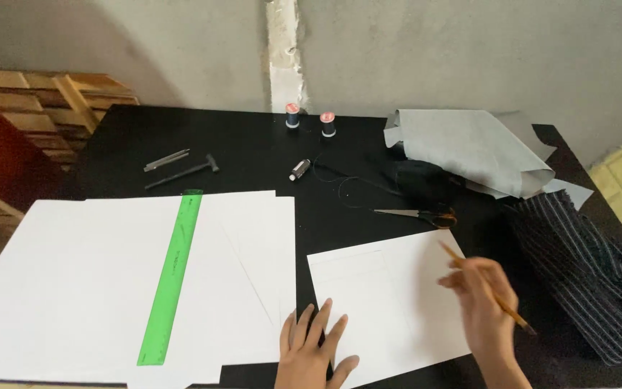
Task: Drawing patterns on paper using a ruler and pencil on a workshop table.
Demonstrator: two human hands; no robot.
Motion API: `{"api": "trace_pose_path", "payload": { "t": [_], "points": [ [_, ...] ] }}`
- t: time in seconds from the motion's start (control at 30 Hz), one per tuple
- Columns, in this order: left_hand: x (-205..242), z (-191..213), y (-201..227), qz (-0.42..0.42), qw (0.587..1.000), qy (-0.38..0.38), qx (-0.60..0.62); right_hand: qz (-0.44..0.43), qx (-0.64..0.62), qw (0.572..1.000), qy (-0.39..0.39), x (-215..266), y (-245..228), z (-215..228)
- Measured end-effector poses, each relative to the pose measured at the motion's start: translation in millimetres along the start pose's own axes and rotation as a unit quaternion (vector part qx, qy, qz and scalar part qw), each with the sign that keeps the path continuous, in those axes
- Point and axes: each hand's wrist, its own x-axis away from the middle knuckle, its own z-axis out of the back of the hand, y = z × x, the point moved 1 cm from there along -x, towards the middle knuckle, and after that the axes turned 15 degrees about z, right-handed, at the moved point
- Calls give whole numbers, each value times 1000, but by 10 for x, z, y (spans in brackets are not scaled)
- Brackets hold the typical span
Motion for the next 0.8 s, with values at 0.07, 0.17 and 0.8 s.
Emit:
{"api": "trace_pose_path", "payload": {
  "t": [0.07,0.17,0.8],
  "points": [
    [-46,6,-15,-44,997,47,-41,-38,-52,995,-73,-84,35,-226],
    [-138,9,-65,-64,993,87,-56,-42,-85,981,-167,-205,95,-534],
    [-200,-3,-84,4,980,198,4,-113,12,915,-387,-168,687,-1208]
  ]
}}
